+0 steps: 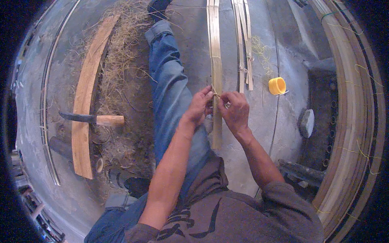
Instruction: The person sits on the floor and uses a curved blade to shave thin strips from a wooden plank, producing long flexible slivers. The person then ties the slivers together with string.
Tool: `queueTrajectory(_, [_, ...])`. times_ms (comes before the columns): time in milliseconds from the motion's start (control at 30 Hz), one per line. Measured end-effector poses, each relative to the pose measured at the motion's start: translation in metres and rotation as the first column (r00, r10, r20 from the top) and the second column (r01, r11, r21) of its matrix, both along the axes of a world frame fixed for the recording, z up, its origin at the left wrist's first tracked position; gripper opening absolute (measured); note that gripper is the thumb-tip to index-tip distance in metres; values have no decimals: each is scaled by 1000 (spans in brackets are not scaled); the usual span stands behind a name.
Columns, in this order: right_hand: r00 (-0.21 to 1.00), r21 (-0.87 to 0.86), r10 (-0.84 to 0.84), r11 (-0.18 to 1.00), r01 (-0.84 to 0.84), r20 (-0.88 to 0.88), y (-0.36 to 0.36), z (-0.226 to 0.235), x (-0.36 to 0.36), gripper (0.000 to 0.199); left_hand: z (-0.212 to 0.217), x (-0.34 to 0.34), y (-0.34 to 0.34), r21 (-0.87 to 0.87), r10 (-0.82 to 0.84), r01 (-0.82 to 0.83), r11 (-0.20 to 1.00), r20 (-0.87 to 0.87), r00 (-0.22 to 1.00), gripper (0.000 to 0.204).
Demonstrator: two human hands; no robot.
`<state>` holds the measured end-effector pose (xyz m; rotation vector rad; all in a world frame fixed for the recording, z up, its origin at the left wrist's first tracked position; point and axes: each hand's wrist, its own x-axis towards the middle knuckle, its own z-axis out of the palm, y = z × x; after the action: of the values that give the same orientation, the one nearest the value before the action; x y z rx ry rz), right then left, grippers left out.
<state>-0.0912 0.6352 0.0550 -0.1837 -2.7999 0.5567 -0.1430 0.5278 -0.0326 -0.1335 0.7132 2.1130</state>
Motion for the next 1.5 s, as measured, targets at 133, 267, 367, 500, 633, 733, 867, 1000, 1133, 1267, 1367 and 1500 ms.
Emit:
queueTrajectory(133, [1000,55,5,998,-4,-14,-3,9,-3,8,2,-1,-1,75,-41,37,997,58,997,39])
queueTrajectory(267, [997,118,75,990,-71,-29,-10,24,-9,8,-3,-3,-4,159,-25,20,987,33,999,45])
queueTrajectory(367, [997,138,66,989,-62,-25,-11,23,-11,8,-4,-5,-6,175,-46,39,984,32,998,43])
queueTrajectory(500, [999,90,42,995,-39,-25,-8,20,-12,7,1,-4,-7,170,-43,36,985,39,998,43])
queueTrajectory(633, [1000,74,-2,997,1,19,-10,19,-11,7,-1,-4,-5,155,-49,44,987,25,998,47])
queueTrajectory(733, [998,26,-54,998,53,25,-12,17,-10,7,1,-2,-5,149,-37,30,988,43,998,36])
queueTrajectory(867, [997,58,-78,995,77,9,-10,14,-10,9,3,-2,-4,66,-40,38,997,27,999,42])
queueTrajectory(1000, [999,22,30,999,-31,36,-5,16,-10,8,2,-3,-5,91,-49,46,995,25,999,45])
queueTrajectory(1133, [995,-57,81,995,-78,64,-2,18,-11,8,-1,-3,-4,102,-40,37,994,28,999,45])
queueTrajectory(1267, [995,-58,-7,998,13,98,-1,10,-11,9,1,-3,-4,91,-55,54,994,4,999,44])
queueTrajectory(1367, [995,-99,-14,995,24,102,-4,10,-11,10,-1,-4,-7,60,-68,69,996,-17,998,45])
queueTrajectory(1500, [994,-59,-62,996,67,86,-6,12,-12,10,4,-2,-7,23,-59,59,998,-15,998,49])
